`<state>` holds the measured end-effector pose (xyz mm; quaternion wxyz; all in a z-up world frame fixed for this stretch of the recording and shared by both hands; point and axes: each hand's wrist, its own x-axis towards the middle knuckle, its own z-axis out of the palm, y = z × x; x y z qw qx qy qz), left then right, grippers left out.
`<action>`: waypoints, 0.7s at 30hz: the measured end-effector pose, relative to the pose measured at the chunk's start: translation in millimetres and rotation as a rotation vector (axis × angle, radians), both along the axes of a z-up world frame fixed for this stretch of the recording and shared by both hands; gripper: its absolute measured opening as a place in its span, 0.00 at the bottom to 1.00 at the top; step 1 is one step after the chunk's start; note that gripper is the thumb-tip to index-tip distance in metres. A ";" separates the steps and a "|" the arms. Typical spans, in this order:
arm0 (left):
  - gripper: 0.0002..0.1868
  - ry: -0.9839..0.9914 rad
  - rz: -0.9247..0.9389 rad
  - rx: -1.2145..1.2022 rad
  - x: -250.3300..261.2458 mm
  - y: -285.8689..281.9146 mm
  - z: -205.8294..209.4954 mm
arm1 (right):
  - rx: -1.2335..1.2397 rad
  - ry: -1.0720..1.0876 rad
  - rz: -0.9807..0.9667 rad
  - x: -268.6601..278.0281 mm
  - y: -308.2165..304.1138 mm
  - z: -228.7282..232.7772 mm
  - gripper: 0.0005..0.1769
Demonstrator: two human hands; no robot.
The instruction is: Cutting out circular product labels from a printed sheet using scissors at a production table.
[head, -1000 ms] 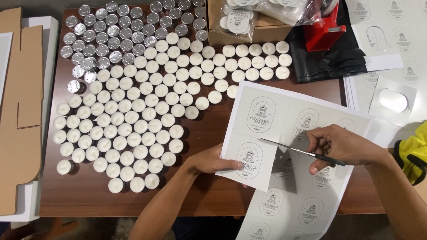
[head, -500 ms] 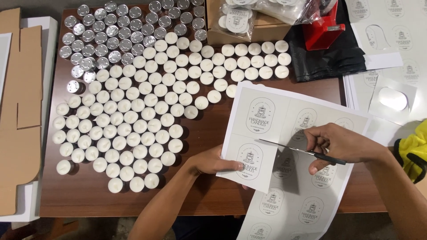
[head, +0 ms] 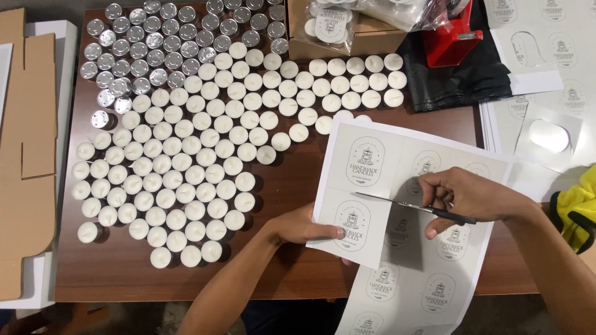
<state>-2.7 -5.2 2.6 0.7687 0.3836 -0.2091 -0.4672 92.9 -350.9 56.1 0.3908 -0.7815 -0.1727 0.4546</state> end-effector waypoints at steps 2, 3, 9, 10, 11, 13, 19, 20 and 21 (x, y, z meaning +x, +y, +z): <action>0.20 -0.005 0.015 0.026 1.3 2.2 0.5 | 0.023 -0.006 -0.005 -1.1 -0.3 -3.1 0.28; 0.19 -0.006 0.036 0.050 0.7 3.1 0.4 | 0.043 -0.009 -0.005 -1.0 -0.2 -4.7 0.28; 0.21 -0.060 0.080 0.141 -0.3 3.2 -10.6 | 0.058 0.009 -0.015 0.9 -1.4 -10.4 0.28; 0.21 -0.058 0.081 0.140 -0.6 2.4 -10.2 | 0.058 0.011 -0.014 0.7 -1.5 -9.4 0.28; 0.22 -0.032 0.062 0.097 -0.5 1.7 -9.6 | 0.060 0.033 -0.027 1.0 -1.5 -8.4 0.27; 0.23 -0.006 0.043 0.052 -0.3 0.9 -7.4 | 0.061 0.056 -0.040 1.7 -1.1 -6.8 0.26; 0.27 -0.004 0.054 0.198 -1.5 -2.1 -6.8 | 0.024 0.015 0.008 2.3 6.1 -4.4 0.28; 0.26 0.036 0.014 0.088 -2.5 -4.5 -5.7 | -0.008 0.021 0.022 2.3 8.7 -4.5 0.29; 0.24 0.076 -0.026 -0.021 -3.1 -6.6 -4.6 | -0.039 0.026 0.036 2.4 11.6 -4.8 0.30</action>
